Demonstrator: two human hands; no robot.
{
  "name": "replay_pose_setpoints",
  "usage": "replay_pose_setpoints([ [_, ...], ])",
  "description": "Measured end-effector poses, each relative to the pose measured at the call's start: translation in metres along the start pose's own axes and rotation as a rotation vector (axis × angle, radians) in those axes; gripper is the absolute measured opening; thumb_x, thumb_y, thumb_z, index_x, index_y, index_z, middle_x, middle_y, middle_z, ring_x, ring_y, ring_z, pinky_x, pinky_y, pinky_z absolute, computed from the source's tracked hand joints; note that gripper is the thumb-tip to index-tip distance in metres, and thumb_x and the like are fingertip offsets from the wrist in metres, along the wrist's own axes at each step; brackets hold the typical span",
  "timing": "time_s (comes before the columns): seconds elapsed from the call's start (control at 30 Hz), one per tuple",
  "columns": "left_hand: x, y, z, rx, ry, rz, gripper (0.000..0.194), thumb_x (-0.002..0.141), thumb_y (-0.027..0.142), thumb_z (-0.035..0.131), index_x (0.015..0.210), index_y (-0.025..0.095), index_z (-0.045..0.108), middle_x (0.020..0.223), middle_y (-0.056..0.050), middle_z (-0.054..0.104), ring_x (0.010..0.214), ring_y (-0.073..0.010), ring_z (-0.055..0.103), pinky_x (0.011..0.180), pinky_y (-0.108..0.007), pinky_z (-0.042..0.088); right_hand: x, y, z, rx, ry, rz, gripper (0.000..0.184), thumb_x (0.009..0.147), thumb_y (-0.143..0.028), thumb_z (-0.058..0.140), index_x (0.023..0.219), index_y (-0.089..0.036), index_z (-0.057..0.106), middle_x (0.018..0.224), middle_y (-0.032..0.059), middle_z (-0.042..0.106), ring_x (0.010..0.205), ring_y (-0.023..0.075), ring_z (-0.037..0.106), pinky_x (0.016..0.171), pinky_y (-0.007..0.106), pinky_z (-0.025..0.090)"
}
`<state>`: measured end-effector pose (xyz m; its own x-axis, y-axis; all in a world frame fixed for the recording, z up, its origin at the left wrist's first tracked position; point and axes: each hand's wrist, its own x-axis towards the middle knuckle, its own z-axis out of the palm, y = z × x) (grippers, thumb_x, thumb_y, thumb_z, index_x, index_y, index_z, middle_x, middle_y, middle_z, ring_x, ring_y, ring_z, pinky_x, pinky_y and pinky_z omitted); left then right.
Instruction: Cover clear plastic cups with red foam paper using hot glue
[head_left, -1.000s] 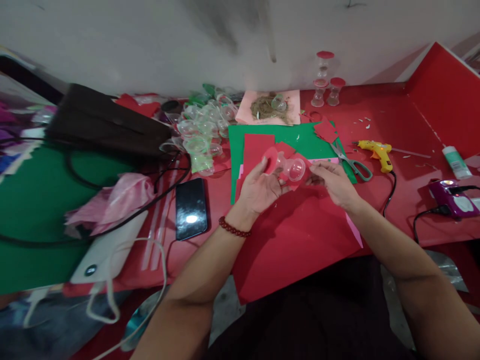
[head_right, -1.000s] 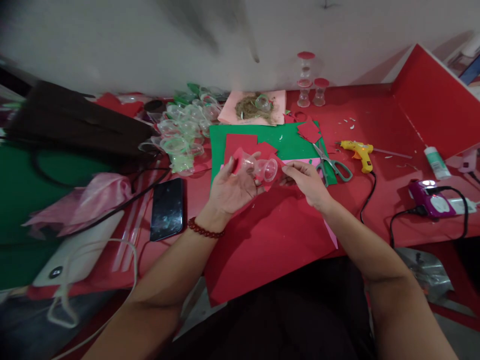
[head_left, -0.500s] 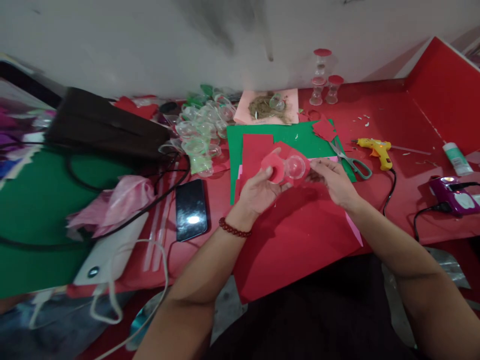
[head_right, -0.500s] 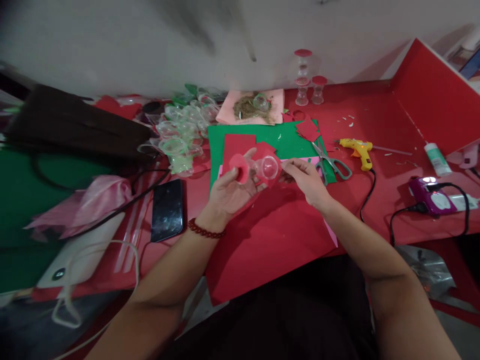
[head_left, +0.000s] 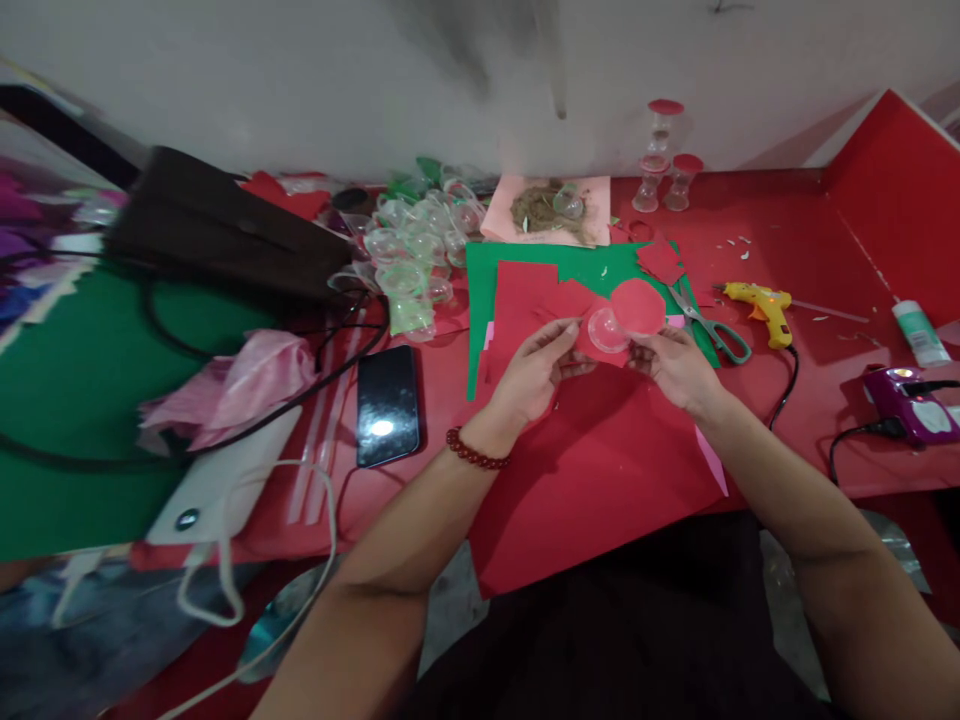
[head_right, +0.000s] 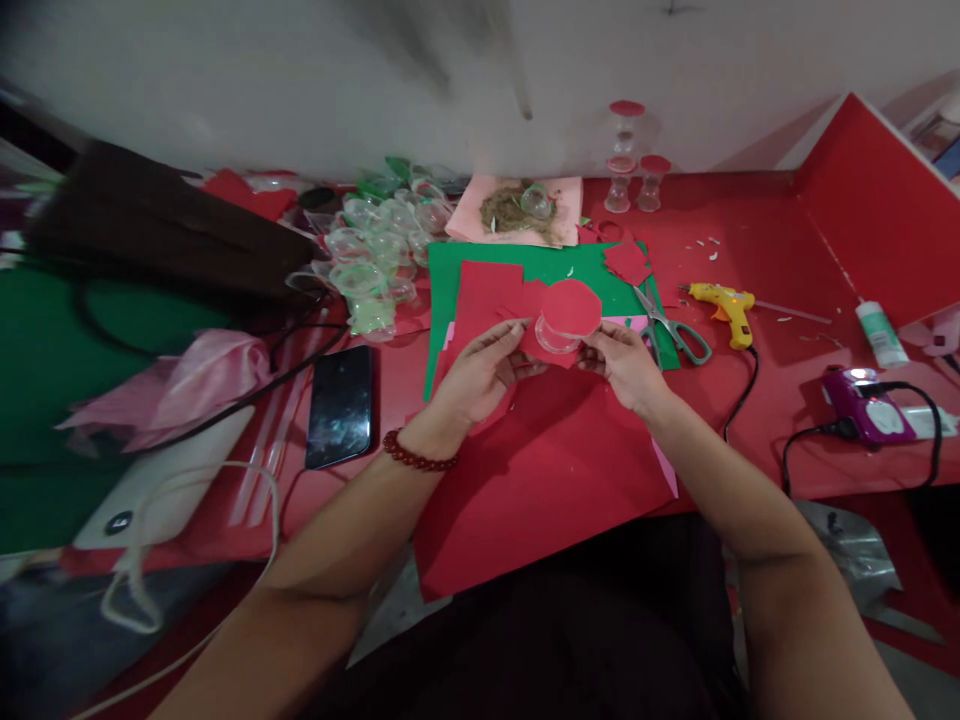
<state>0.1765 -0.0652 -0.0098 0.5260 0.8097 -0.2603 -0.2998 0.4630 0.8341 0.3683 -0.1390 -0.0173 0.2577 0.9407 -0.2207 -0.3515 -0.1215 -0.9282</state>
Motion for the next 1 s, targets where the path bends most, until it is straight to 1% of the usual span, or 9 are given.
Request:
replay_pose_setpoints([
  [0.07,0.001,0.000,-0.001,0.009,0.027,-0.020,0.036,0.073,0.040,0.099,0.088,0.018,0.075,0.071,0.001,0.072,0.063,-0.0147,0.073,0.081,-0.035,0.067,0.001,0.000,0.000,0.027,0.012,0.027,0.037,0.066,-0.047,0.095,0.073,-0.025,0.067,0.067,-0.0027,0.067,0.062,0.0134,0.064,0.068,0.031,0.057],
  [0.1,0.001,0.001,-0.001,0.008,0.031,-0.023,0.036,0.070,0.039,0.100,0.085,0.018,0.074,0.069,0.001,0.072,0.062,-0.0152,0.073,0.078,-0.034,0.067,0.001,0.000,0.000,0.038,0.012,0.039,0.037,0.065,-0.046,0.096,0.072,-0.024,0.067,0.066,-0.0029,0.067,0.061,0.0129,0.064,0.067,0.030,0.056],
  [0.23,-0.002,0.003,0.001,0.015,0.015,-0.017,0.037,0.060,0.031,0.103,0.082,0.017,0.077,0.074,0.000,0.078,0.062,-0.0171,0.076,0.072,-0.033,0.066,-0.001,-0.003,0.000,0.061,0.024,0.103,0.035,0.066,-0.043,0.099,0.076,-0.024,0.071,0.066,-0.0041,0.067,0.061,0.0115,0.061,0.067,0.029,0.056],
  [0.4,-0.001,0.003,0.002,-0.006,-0.004,-0.025,0.034,0.060,0.029,0.102,0.079,0.017,0.077,0.072,0.001,0.075,0.063,-0.0187,0.078,0.073,-0.034,0.066,-0.002,-0.009,0.000,0.117,0.052,0.196,0.032,0.068,-0.034,0.098,0.090,-0.025,0.076,0.069,-0.0063,0.069,0.062,0.0108,0.062,0.064,0.026,0.055],
  [0.5,-0.002,0.003,0.001,0.006,-0.020,-0.012,0.032,0.063,0.029,0.101,0.080,0.017,0.076,0.071,0.002,0.073,0.065,-0.0187,0.079,0.073,-0.032,0.065,-0.002,-0.010,0.001,0.137,0.043,0.222,0.032,0.069,-0.031,0.097,0.090,-0.026,0.074,0.069,-0.0075,0.069,0.061,0.0099,0.063,0.062,0.024,0.054],
  [0.63,-0.003,0.003,0.001,0.023,-0.068,0.018,0.032,0.064,0.032,0.101,0.080,0.018,0.077,0.072,0.003,0.072,0.065,-0.0158,0.077,0.074,-0.030,0.064,-0.001,-0.008,0.001,0.113,0.022,0.241,0.034,0.072,-0.031,0.097,0.090,-0.027,0.069,0.070,-0.0086,0.068,0.062,0.0100,0.064,0.063,0.024,0.054],
  [0.73,-0.003,0.003,0.001,0.023,-0.068,0.030,0.032,0.066,0.036,0.101,0.081,0.019,0.078,0.073,0.002,0.074,0.064,-0.0147,0.075,0.071,-0.029,0.063,0.000,-0.005,0.002,0.070,0.046,0.175,0.038,0.068,-0.038,0.099,0.084,-0.026,0.067,0.069,-0.0068,0.068,0.062,0.0109,0.062,0.062,0.025,0.054],
  [0.87,-0.003,0.003,0.001,0.061,-0.014,0.016,0.029,0.070,0.039,0.098,0.080,0.019,0.080,0.071,0.000,0.075,0.064,-0.0155,0.075,0.070,-0.029,0.063,-0.002,-0.002,0.004,-0.012,0.113,-0.007,0.046,0.058,-0.051,0.100,0.073,-0.025,0.065,0.063,-0.0047,0.064,0.059,0.0122,0.058,0.059,0.028,0.053],
  [1.0,-0.004,0.003,0.002,0.105,0.030,0.038,0.023,0.068,0.030,0.099,0.077,0.019,0.081,0.075,0.000,0.076,0.063,-0.0131,0.071,0.067,-0.028,0.062,-0.006,-0.003,0.005,-0.127,0.056,-0.091,0.045,0.064,-0.061,0.092,0.072,-0.027,0.064,0.064,-0.0033,0.065,0.059,0.0138,0.060,0.061,0.031,0.055],
])
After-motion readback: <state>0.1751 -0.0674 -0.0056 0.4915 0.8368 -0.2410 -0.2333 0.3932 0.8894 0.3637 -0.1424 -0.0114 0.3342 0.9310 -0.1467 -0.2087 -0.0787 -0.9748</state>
